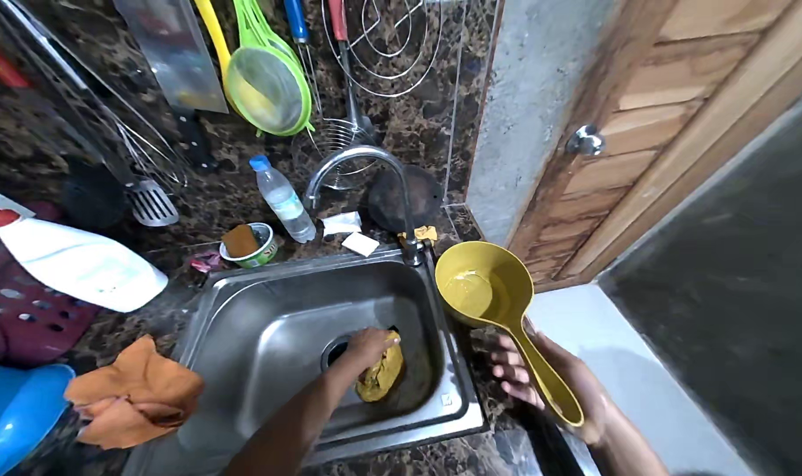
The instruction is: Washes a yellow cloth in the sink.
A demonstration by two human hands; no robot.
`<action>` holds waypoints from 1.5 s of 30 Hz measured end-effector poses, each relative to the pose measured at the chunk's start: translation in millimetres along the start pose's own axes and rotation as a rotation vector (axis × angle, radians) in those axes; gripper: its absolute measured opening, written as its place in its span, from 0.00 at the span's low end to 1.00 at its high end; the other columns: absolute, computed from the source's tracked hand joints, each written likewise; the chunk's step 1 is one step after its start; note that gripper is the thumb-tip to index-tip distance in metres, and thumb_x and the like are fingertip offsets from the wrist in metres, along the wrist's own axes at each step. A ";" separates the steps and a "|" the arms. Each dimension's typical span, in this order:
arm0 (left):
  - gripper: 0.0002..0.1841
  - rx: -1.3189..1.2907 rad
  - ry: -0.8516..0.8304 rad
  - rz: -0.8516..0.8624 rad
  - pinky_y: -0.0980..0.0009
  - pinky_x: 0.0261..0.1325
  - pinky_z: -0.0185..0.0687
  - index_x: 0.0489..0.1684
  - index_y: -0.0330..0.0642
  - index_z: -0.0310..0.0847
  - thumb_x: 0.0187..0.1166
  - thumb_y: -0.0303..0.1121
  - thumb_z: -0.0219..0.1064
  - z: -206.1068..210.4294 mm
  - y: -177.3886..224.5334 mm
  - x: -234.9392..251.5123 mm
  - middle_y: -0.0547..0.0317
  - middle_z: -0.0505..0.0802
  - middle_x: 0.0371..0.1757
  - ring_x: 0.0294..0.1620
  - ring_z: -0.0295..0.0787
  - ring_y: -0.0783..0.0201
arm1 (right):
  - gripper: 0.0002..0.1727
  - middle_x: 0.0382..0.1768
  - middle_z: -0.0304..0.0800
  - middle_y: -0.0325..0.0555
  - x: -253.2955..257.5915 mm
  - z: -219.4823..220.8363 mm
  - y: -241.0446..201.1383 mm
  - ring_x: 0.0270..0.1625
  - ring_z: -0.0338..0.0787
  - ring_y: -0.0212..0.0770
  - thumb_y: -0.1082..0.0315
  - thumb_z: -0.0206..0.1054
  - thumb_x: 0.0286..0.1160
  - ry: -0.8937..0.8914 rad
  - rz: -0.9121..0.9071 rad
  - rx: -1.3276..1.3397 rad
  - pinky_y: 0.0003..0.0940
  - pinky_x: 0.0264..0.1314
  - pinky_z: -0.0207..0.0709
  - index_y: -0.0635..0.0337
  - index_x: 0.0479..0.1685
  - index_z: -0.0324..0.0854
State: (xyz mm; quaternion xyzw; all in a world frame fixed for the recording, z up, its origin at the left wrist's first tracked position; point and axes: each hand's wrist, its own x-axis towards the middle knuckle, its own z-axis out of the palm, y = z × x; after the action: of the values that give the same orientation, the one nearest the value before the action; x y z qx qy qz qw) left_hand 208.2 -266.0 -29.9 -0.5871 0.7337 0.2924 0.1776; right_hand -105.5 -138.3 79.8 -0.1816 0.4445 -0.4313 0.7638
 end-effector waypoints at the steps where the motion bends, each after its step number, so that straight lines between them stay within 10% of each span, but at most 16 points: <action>1: 0.34 -0.043 0.029 0.001 0.36 0.82 0.62 0.75 0.33 0.77 0.92 0.57 0.46 -5.8 -4.4 -8.2 0.33 0.78 0.80 0.84 0.70 0.35 | 0.37 0.39 0.93 0.48 -8.0 -2.8 11.5 0.43 0.95 0.44 0.49 0.23 0.95 0.047 0.018 -0.056 0.40 0.48 0.90 0.63 0.60 0.77; 3: 0.30 -0.218 0.144 0.075 0.37 0.86 0.56 0.72 0.29 0.79 0.93 0.50 0.50 -14.6 -19.0 -22.8 0.37 0.72 0.85 0.88 0.62 0.39 | 0.33 0.34 0.93 0.45 -28.5 0.8 39.2 0.37 0.94 0.41 0.55 0.26 0.94 0.001 0.070 -0.295 0.39 0.43 0.90 0.65 0.58 0.78; 6: 0.23 -0.476 0.314 0.180 0.44 0.76 0.72 0.57 0.24 0.84 0.92 0.41 0.56 -22.1 -28.8 -51.7 0.31 0.88 0.62 0.67 0.84 0.40 | 0.20 0.41 0.94 0.45 -28.5 34.5 62.6 0.37 0.95 0.39 0.66 0.43 0.94 -0.272 0.057 -0.632 0.39 0.44 0.92 0.67 0.65 0.78; 9: 0.19 -0.653 0.389 0.230 0.48 0.71 0.78 0.58 0.26 0.84 0.90 0.38 0.60 -23.4 -26.5 -75.7 0.35 0.91 0.53 0.58 0.89 0.46 | 0.20 0.59 0.86 0.51 28.2 86.0 75.4 0.57 0.91 0.41 0.68 0.57 0.88 -0.263 -0.205 -0.804 0.39 0.59 0.88 0.66 0.75 0.72; 11: 0.17 -0.778 0.417 0.263 0.52 0.70 0.80 0.61 0.27 0.82 0.88 0.35 0.63 -25.8 -18.0 -89.7 0.38 0.91 0.55 0.58 0.89 0.51 | 0.37 0.82 0.68 0.66 84.1 106.4 83.7 0.82 0.74 0.57 0.62 0.67 0.82 -0.175 -0.292 -0.993 0.50 0.81 0.72 0.64 0.89 0.58; 13: 0.17 -0.891 0.419 0.306 0.56 0.69 0.81 0.67 0.28 0.79 0.87 0.31 0.63 -28.6 -12.2 -103.9 0.40 0.91 0.58 0.58 0.89 0.55 | 0.42 0.84 0.62 0.72 127.5 115.0 93.8 0.86 0.65 0.66 0.59 0.71 0.79 -0.174 -0.263 -1.076 0.59 0.87 0.61 0.65 0.90 0.58; 15: 0.17 -0.980 0.471 0.298 0.57 0.70 0.81 0.69 0.29 0.77 0.87 0.28 0.61 -30.2 -15.6 -113.7 0.41 0.90 0.61 0.61 0.88 0.55 | 0.24 0.63 0.86 0.64 144.1 121.5 96.7 0.66 0.87 0.53 0.63 0.68 0.81 -0.205 -0.308 -1.025 0.50 0.73 0.78 0.70 0.71 0.78; 18: 0.20 -1.190 0.631 0.070 0.46 0.74 0.76 0.78 0.31 0.71 0.92 0.31 0.55 -22.9 -35.5 -113.4 0.35 0.84 0.72 0.71 0.82 0.45 | 0.14 0.44 0.91 0.52 134.7 132.5 86.4 0.46 0.91 0.37 0.67 0.60 0.88 -0.290 -0.353 -0.702 0.37 0.56 0.85 0.70 0.56 0.83; 22: 0.17 -1.381 0.890 -0.091 0.43 0.70 0.74 0.71 0.32 0.76 0.90 0.30 0.54 -3.2 -6.5 -100.8 0.34 0.83 0.69 0.69 0.80 0.44 | 0.37 0.57 0.88 0.64 140.5 153.5 94.2 0.61 0.88 0.52 0.43 0.38 0.94 -0.003 -0.201 -0.558 0.53 0.66 0.80 0.68 0.65 0.81; 27: 0.20 -0.930 1.044 -0.108 0.47 0.58 0.83 0.43 0.30 0.88 0.84 0.44 0.66 6.5 64.5 -97.9 0.41 0.94 0.39 0.47 0.92 0.47 | 0.27 0.67 0.83 0.72 182.1 155.3 121.5 0.72 0.83 0.59 0.58 0.46 0.95 0.201 -0.187 -0.913 0.50 0.79 0.72 0.76 0.71 0.76; 32: 0.15 -1.044 0.935 -0.365 0.45 0.62 0.78 0.37 0.31 0.88 0.86 0.33 0.61 -9.0 41.5 -73.4 0.38 0.92 0.41 0.52 0.90 0.43 | 0.29 0.53 0.87 0.64 151.2 175.3 118.3 0.55 0.87 0.52 0.55 0.41 0.98 0.231 -0.117 -0.589 0.49 0.62 0.78 0.73 0.60 0.80; 37: 0.17 -1.014 1.058 -0.219 0.49 0.53 0.80 0.28 0.27 0.87 0.83 0.34 0.65 0.3 73.1 -86.2 0.40 0.91 0.32 0.41 0.89 0.47 | 0.27 0.54 0.87 0.65 141.6 165.2 107.2 0.57 0.87 0.50 0.57 0.44 0.97 0.223 -0.161 -0.604 0.45 0.64 0.78 0.75 0.62 0.79; 40: 0.20 -0.930 0.853 -0.279 0.39 0.65 0.78 0.46 0.28 0.89 0.87 0.41 0.62 -17.4 28.4 -83.1 0.32 0.92 0.48 0.57 0.89 0.37 | 0.37 0.70 0.82 0.63 123.8 151.9 91.6 0.70 0.84 0.50 0.45 0.33 0.96 -0.121 -0.048 -0.701 0.49 0.74 0.76 0.68 0.79 0.69; 43: 0.28 -1.028 0.595 -0.124 0.38 0.70 0.75 0.60 0.28 0.84 0.88 0.51 0.61 -27.2 -31.8 -76.3 0.29 0.89 0.59 0.64 0.85 0.36 | 0.22 0.56 0.89 0.55 127.6 132.6 75.2 0.57 0.89 0.39 0.57 0.64 0.86 -0.366 -0.067 -0.987 0.40 0.67 0.80 0.69 0.64 0.81; 45: 0.23 -1.038 0.371 0.121 0.48 0.72 0.76 0.70 0.31 0.76 0.87 0.42 0.65 -29.3 -48.4 -88.9 0.35 0.86 0.65 0.66 0.82 0.46 | 0.18 0.53 0.90 0.52 132.1 128.5 66.8 0.54 0.88 0.35 0.62 0.65 0.85 -0.384 -0.059 -1.022 0.37 0.64 0.81 0.69 0.61 0.82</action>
State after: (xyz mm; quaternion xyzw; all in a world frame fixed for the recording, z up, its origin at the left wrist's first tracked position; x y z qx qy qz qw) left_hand 279.3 -224.1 35.5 -0.5960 0.5447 0.5169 -0.2844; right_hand 65.8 -222.7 35.9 -0.6177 0.4446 -0.1405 0.6333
